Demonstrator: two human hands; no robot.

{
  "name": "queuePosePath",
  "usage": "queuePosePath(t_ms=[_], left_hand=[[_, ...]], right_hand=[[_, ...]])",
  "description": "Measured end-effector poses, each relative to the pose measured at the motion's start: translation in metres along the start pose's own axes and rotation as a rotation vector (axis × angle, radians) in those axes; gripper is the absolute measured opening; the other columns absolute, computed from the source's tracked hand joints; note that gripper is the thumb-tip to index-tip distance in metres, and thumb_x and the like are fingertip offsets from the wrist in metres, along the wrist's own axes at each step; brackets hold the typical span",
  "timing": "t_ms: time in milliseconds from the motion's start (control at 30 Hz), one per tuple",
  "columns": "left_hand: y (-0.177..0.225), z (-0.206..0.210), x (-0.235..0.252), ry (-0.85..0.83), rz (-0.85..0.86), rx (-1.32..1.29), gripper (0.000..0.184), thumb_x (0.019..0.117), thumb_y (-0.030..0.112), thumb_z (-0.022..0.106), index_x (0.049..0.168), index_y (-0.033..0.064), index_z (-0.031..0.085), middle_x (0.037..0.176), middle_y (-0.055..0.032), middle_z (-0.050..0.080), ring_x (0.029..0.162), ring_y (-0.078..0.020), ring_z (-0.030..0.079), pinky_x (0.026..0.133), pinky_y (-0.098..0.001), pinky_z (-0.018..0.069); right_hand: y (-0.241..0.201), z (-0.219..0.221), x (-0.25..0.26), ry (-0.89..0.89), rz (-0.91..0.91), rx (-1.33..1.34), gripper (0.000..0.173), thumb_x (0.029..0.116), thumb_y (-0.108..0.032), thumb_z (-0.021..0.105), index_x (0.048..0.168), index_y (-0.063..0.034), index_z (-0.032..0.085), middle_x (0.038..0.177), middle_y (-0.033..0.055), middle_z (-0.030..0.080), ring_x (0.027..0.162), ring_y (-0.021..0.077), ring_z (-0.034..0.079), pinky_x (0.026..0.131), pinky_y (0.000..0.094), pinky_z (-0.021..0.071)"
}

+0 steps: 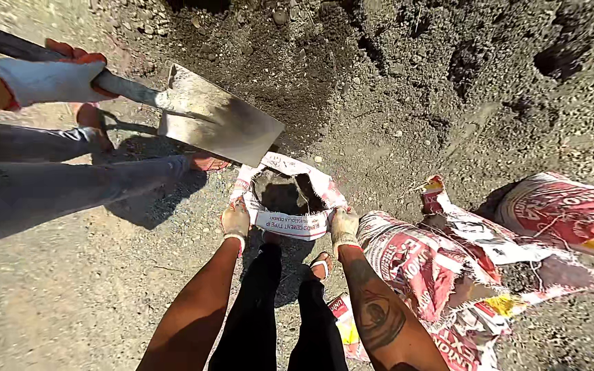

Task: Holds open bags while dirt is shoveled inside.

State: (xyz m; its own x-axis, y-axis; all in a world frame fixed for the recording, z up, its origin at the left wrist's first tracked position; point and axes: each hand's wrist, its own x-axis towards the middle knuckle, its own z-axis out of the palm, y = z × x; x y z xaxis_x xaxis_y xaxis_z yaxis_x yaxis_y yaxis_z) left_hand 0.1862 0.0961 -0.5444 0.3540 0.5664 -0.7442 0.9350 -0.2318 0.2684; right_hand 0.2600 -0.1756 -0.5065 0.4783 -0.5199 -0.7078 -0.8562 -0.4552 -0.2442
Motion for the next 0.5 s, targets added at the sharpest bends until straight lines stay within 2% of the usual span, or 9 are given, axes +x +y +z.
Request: queuePosePath(t_ms=[100,167,333,500], left_hand=[[0.006,-0.003,-0.001,-0.007,0.000,-0.006,0.049,0.1101,0.038,0.041,0.119,-0.0011,0.069,0.114,-0.0253,0.069,0.112,-0.0381,0.066,0.100,-0.0598,0.0486],[0.006,-0.003,-0.003,-0.007,-0.017,-0.015,0.049,0.1099,0.038,0.041,0.119,-0.0018,0.068,0.116,-0.0260,0.069,0.113,-0.0383,0.066,0.101,-0.0597,0.0484],[-0.003,0.000,-0.002,0.015,-0.026,-0.077,0.050,0.1099,0.040,0.041,0.119,0.0003,0.069,0.112,-0.0235,0.070,0.110,-0.0360,0.067,0.099,-0.0585,0.0497],[-0.008,0.001,0.003,0.020,-0.033,-0.054,0.051,0.1098,0.043,0.041,0.116,0.0017,0.071,0.109,-0.0221,0.071,0.108,-0.0357,0.068,0.098,-0.0588,0.0497]], right_hand=[[-0.001,0.001,-0.003,-0.005,0.013,-0.020,0.037,0.1059,-0.027,0.051,0.130,-0.0019,0.064,0.117,0.0222,0.070,0.109,0.0342,0.068,0.095,0.0556,0.0539],[-0.001,0.002,-0.003,-0.002,0.012,-0.028,0.036,0.1058,-0.027,0.051,0.128,-0.0028,0.064,0.114,0.0217,0.070,0.106,0.0340,0.069,0.093,0.0558,0.0543],[-0.005,0.001,-0.003,-0.005,0.001,-0.073,0.037,0.1051,-0.031,0.054,0.127,-0.0033,0.066,0.116,0.0212,0.071,0.111,0.0337,0.068,0.098,0.0554,0.0525],[-0.005,0.004,-0.003,-0.004,0.016,-0.050,0.037,0.1051,-0.029,0.054,0.129,-0.0029,0.065,0.115,0.0213,0.071,0.108,0.0336,0.069,0.095,0.0551,0.0539]])
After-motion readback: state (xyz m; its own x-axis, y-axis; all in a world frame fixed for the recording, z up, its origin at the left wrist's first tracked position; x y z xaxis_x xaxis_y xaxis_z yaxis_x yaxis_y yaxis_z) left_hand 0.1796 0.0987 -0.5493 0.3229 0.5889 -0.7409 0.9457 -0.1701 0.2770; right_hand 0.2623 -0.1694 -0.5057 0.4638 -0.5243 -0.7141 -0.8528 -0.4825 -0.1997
